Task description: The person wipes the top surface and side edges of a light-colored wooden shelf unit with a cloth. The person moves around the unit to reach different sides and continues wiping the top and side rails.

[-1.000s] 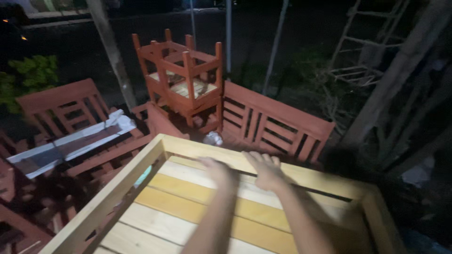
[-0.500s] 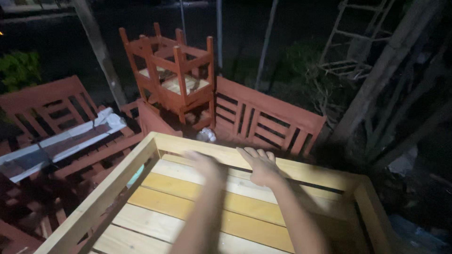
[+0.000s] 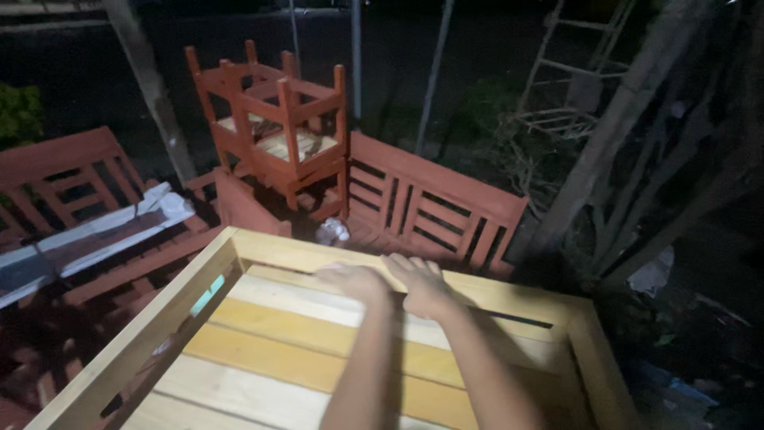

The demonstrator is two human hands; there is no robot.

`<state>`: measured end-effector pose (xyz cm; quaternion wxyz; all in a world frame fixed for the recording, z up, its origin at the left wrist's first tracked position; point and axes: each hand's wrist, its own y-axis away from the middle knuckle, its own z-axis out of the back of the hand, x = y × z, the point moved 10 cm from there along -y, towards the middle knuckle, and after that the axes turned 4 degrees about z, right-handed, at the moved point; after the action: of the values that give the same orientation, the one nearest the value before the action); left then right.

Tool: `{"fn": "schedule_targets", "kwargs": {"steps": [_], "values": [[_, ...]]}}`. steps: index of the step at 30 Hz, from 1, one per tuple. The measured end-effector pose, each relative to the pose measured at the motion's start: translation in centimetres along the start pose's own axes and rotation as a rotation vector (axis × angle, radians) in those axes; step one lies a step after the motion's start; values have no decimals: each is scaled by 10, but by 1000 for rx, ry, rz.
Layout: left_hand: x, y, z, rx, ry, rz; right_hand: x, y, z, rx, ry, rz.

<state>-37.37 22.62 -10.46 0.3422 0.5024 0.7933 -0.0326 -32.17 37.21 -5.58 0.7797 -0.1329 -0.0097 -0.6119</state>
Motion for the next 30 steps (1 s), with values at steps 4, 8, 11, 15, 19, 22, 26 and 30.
{"fn": "schedule_targets", "kwargs": {"steps": [4,8,11,15,19,22,26,30], "values": [[-67,-81,-20,243,206,187,-1,5,7,-36,22,30],[-74,-106,-23,296,82,116,-5,4,12,-7,19,-33],[-33,-41,-17,324,-156,-123,2,5,17,-24,33,-28],[-7,31,-17,339,-647,-444,14,7,20,-49,-22,7],[-43,-31,-8,209,-620,-378,17,5,21,-43,16,6],[-97,-90,-10,61,-680,-538,16,4,21,-39,18,4],[-114,-115,-16,38,-652,-520,16,3,21,-19,14,-6],[-86,-80,-19,46,-750,-539,19,4,26,-21,-18,-22]]}}
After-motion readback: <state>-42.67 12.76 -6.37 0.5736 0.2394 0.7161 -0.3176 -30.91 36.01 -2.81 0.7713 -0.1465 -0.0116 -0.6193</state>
